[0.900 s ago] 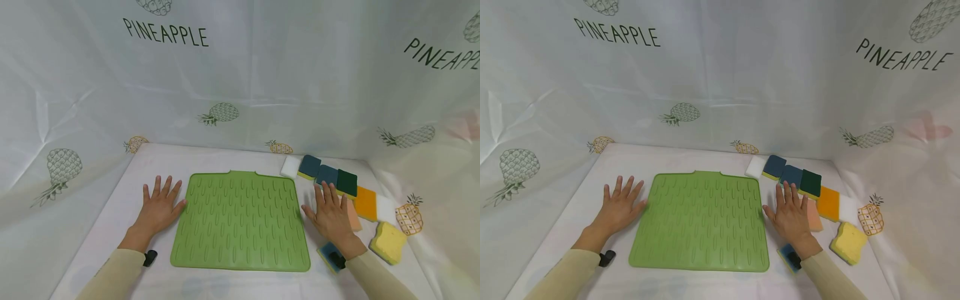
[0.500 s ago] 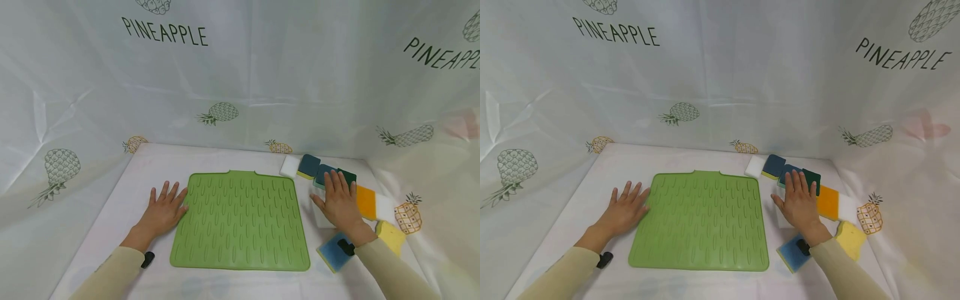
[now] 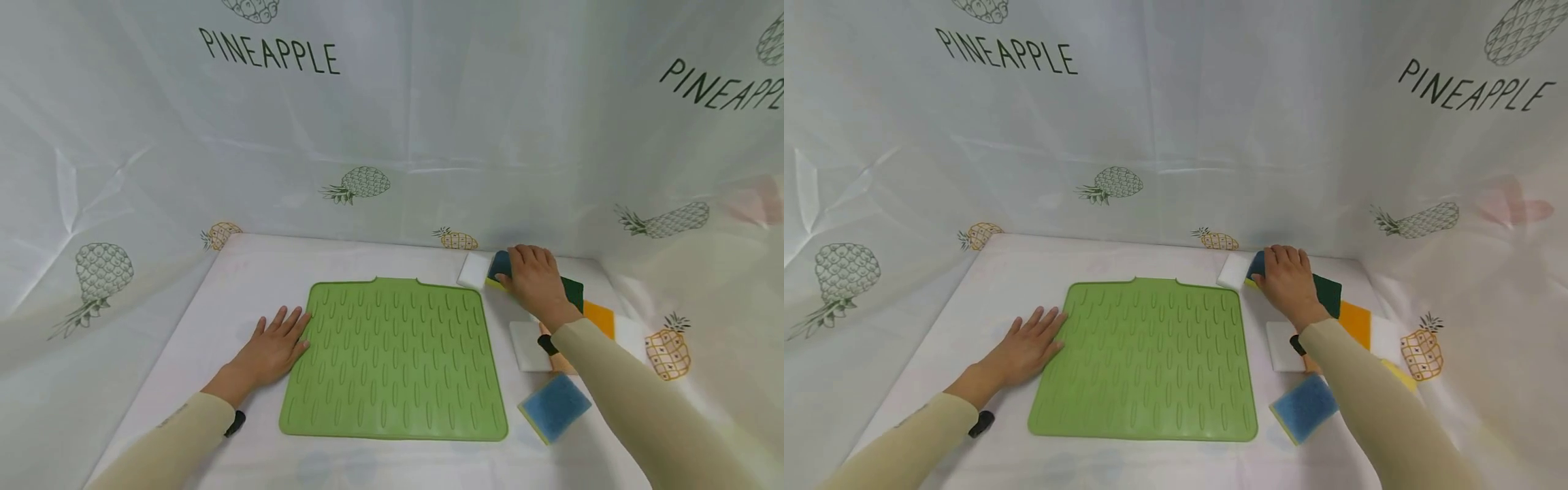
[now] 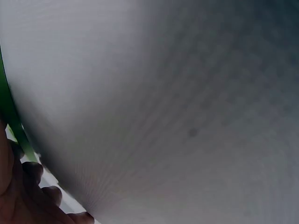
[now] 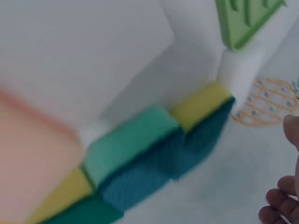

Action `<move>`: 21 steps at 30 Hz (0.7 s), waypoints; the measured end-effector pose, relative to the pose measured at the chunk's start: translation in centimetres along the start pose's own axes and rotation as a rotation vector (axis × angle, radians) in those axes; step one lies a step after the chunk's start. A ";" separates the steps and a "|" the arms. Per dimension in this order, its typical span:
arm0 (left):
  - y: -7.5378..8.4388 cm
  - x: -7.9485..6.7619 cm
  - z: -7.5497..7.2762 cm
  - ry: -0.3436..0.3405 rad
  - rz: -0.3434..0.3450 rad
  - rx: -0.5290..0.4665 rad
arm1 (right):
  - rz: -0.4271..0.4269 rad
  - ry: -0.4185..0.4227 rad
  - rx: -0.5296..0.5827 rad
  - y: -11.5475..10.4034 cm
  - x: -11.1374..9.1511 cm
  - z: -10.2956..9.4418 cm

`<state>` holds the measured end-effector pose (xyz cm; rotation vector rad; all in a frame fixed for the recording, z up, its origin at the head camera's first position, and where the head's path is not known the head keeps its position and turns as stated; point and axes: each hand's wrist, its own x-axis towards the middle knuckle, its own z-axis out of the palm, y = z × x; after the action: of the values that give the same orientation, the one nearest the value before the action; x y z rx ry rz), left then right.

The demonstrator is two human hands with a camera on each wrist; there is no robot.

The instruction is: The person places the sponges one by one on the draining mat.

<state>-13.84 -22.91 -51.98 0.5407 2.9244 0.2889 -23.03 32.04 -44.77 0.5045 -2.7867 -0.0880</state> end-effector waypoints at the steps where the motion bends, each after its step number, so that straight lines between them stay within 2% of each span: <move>1: -0.1 0.0 0.1 -0.004 -0.001 0.001 | -0.005 -0.023 -0.003 -0.3 0.5 0.5; 5: -0.3 -0.1 0.4 -0.001 0.003 0.007 | -0.026 -0.090 -0.017 -1.4 1.9 2.4; 10: -0.3 0.0 0.2 0.009 0.018 -0.001 | -0.016 -0.127 -0.022 -2.2 3.0 4.0; 17: -0.2 0.1 0.1 -0.003 0.011 0.005 | 0.101 -0.220 0.069 -2.3 3.8 4.4; 21: -0.3 0.0 0.0 -0.004 0.004 0.018 | 0.126 -0.266 0.112 -2.0 4.3 4.6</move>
<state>-13.88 -23.16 -52.05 0.5487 2.9248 0.2615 -27.59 28.71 -48.10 0.3658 -3.0903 0.0319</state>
